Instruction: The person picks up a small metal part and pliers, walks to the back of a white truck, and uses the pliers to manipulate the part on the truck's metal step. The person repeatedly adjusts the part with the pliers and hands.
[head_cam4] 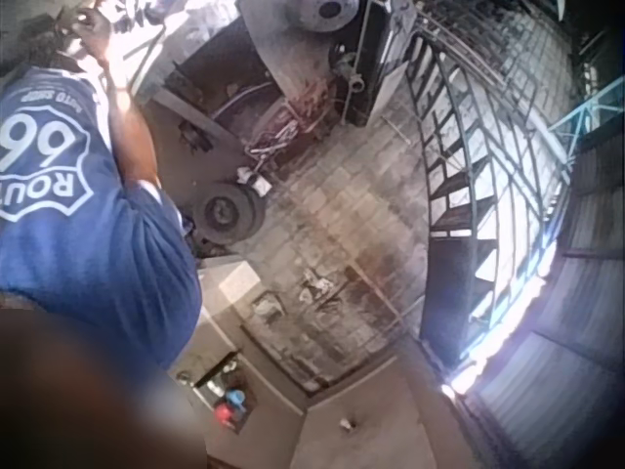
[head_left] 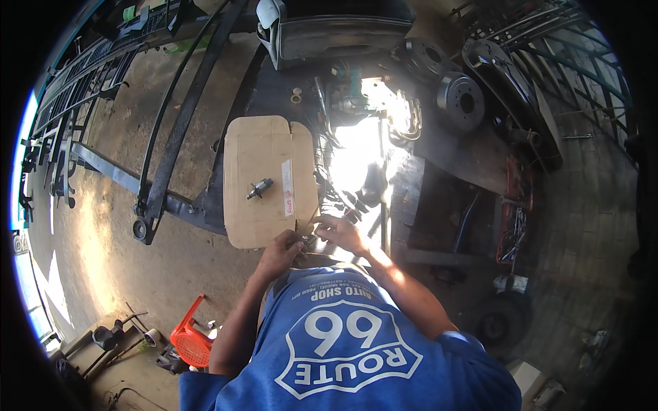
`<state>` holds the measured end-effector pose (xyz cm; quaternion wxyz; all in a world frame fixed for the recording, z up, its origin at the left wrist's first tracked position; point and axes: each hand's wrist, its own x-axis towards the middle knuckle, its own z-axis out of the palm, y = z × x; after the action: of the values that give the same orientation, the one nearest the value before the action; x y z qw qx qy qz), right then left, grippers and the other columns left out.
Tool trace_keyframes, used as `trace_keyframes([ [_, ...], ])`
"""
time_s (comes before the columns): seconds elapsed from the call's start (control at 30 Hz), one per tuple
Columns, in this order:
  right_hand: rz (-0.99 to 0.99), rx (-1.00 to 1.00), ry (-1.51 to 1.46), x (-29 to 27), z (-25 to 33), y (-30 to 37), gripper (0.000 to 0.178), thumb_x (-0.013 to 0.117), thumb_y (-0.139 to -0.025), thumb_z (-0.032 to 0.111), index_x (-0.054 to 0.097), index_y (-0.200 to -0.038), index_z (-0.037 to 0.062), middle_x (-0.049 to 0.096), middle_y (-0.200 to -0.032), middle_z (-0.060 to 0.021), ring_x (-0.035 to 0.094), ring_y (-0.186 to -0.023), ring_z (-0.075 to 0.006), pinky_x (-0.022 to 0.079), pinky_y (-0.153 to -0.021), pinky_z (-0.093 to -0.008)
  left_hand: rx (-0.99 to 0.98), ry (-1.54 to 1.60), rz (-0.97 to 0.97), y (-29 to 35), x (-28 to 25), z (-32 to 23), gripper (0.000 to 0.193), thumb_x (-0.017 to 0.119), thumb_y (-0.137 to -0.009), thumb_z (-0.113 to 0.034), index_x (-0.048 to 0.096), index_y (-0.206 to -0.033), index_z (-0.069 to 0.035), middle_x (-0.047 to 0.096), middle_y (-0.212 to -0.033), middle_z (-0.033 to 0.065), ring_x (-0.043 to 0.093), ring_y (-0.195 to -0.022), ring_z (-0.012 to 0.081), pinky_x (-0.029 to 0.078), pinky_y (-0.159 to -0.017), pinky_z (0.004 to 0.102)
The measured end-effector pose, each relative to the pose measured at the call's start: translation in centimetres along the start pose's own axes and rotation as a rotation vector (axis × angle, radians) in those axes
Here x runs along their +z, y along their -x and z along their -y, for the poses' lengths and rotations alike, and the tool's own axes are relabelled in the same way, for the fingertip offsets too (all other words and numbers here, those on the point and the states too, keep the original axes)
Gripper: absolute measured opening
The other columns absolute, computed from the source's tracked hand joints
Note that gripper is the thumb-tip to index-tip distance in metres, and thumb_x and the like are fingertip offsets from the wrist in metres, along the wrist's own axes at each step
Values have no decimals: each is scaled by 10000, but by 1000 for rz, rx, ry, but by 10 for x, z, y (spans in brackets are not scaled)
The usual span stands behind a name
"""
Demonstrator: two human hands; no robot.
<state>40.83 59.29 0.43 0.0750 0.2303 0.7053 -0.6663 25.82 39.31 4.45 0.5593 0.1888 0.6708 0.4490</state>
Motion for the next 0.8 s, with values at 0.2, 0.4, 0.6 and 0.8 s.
trace_keyframes([
  [0.2,-555,130,666,-37,-106,-31,327,599,-895,100,636,-1202,-5,656,-949,-134,636,-862,-292,523,-814,-434,-176,-49,-145,11,-17,17,250,558,-1043,-182,641,-1204,-10,707,-981,99,680,-797,169,558,-705,298],
  [0.4,-443,53,1314,-67,-124,-52,398,570,-833,125,578,-1204,-17,580,-1125,-173,571,-1030,-318,479,-878,-410,-174,-155,-276,27,-37,13,392,555,-1010,-169,605,-1367,-15,688,-1035,116,664,-851,174,529,-703,307],
  [0.6,-477,25,977,-57,-100,-61,587,737,-828,256,552,-1290,-56,583,-1260,-281,606,-1138,-441,538,-936,-494,-76,313,-223,43,-45,17,401,512,-1000,-27,545,-1393,48,637,-1307,183,668,-1133,206,534,-803,305],
  [0.8,-237,319,747,-64,-77,-77,825,798,-777,314,433,-1406,-79,489,-1415,-311,557,-1263,-433,476,-1046,-488,-139,377,-196,41,-45,8,343,566,-1042,-91,543,-1361,30,694,-1225,162,713,-1099,226,548,-786,341],
])
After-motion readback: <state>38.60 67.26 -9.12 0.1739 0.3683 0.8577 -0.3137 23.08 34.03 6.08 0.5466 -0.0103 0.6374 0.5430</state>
